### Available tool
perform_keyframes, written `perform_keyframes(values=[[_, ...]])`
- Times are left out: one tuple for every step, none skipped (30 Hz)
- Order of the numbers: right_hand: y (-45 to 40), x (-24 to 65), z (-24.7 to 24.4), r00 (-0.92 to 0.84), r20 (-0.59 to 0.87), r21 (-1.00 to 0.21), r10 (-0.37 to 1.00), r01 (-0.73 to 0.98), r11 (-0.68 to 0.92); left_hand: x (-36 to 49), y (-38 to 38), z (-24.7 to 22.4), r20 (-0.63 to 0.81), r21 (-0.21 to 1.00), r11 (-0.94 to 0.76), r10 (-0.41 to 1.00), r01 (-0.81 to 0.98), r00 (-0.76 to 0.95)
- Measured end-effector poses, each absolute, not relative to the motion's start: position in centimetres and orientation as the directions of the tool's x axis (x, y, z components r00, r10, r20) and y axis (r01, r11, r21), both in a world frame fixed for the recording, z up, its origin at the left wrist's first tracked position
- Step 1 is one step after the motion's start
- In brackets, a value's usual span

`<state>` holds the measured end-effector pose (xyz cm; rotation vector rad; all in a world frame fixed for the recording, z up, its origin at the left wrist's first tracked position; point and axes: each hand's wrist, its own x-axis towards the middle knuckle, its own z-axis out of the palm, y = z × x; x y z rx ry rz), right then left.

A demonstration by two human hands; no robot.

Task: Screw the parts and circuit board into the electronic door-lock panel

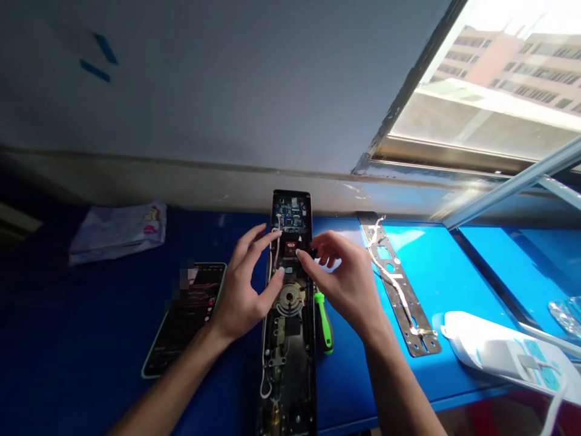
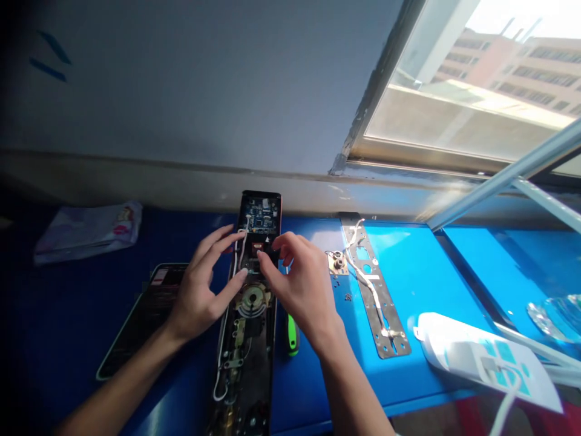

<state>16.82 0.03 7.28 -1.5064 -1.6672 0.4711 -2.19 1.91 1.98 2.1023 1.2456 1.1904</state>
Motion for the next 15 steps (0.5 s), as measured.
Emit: perform_keyframes(values=[[0.2,16.5,7.3,0.038,0.321,-0.722,0.946,0.656,0.219,-2.3,1.8,1.7,0.433,0.73,-0.498,0.867,0.468,0.247],[0.4,16.2,7.3,0.021,0.321,-0.704,0.947,0.674,0.224,-2.3,1.6,1.4,0.417,0.751,-0.491,0.871,0.443,0.259],[0.5,16.0,7.3,0.003,0.321,-0.684,0.947,0.692,0.23,-2.3,1.5,1.2,0.405,0.767,-0.484,0.875,0.422,0.266],[0.7,15.7,7.3,-0.013,0.322,-0.664,0.947,0.709,0.236,-2.3,1.4,1.1,0.398,0.781,-0.477,0.878,0.405,0.266],[0.8,15.4,7.2,-0.026,0.324,-0.644,0.946,0.726,0.241,-2.3,1.3,1.0,0.392,0.794,-0.467,0.882,0.388,0.26],[0.9,15.2,7.2,-0.035,0.328,-0.624,0.944,0.742,0.245,-2.2,1.2,0.9,0.384,0.81,-0.455,0.888,0.371,0.252],[1.0,14.9,7.1,-0.042,0.332,-0.605,0.942,0.757,0.247,-2.2,1.1,0.9,0.375,0.825,-0.441,0.895,0.352,0.242],[1.2,14.7,7.1,-0.048,0.336,-0.586,0.94,0.771,0.249,-2.1,1.0,0.9,0.368,0.839,-0.429,0.9,0.333,0.233],[1.3,14.6,7.0,-0.055,0.34,-0.568,0.939,0.784,0.251,-2.1,1.0,0.9,0.363,0.85,-0.42,0.904,0.318,0.225],[1.4,14.4,7.0,-0.064,0.341,-0.55,0.938,0.795,0.255,-2.1,1.0,0.9,0.361,0.856,-0.415,0.907,0.308,0.219],[1.5,14.3,6.9,-0.075,0.341,-0.533,0.937,0.805,0.259,-2.1,0.9,0.9,0.362,0.859,-0.414,0.907,0.301,0.213],[1.6,14.3,6.8,-0.085,0.34,-0.518,0.937,0.814,0.262,-2.1,0.9,0.9,0.366,0.859,-0.415,0.907,0.3,0.207],[1.7,14.2,6.8,-0.092,0.338,-0.504,0.936,0.823,0.263,-2.1,0.9,0.8,0.37,0.857,-0.418,0.906,0.301,0.203],[1.7,14.2,6.7,-0.094,0.337,-0.492,0.937,0.831,0.26,-2.1,0.8,0.8,0.374,0.854,-0.421,0.905,0.305,0.202],[1.7,14.2,6.6,-0.09,0.336,-0.481,0.938,0.84,0.252,-2.1,0.8,0.8,0.377,0.851,-0.424,0.904,0.309,0.201]])
